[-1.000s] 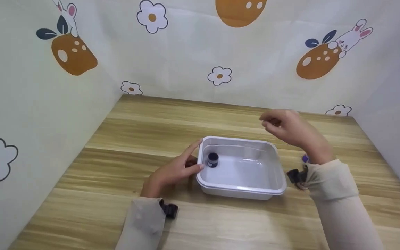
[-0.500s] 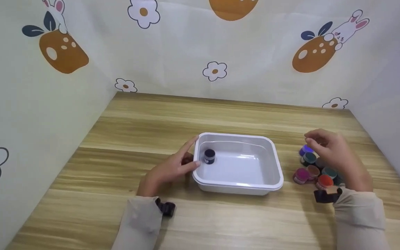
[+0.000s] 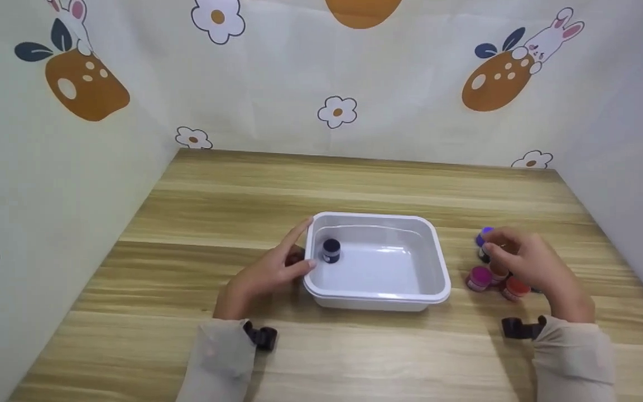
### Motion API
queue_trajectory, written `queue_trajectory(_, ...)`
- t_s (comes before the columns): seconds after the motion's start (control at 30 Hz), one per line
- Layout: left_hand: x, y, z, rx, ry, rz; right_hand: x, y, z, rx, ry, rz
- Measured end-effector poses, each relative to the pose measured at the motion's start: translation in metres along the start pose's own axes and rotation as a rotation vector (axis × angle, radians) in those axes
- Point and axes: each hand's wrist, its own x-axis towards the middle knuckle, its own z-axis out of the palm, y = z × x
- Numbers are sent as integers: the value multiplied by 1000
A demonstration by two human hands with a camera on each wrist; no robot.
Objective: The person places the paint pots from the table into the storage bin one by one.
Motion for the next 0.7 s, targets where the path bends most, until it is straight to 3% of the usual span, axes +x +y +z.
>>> queue_trajectory(0.5,1,0,1,2,-8,5,-7,-1,2,-4,-48,4)
queue_trajectory(0.7,0,-1,-1,-1,-12,19,-15,1,7,-56,-65,-10)
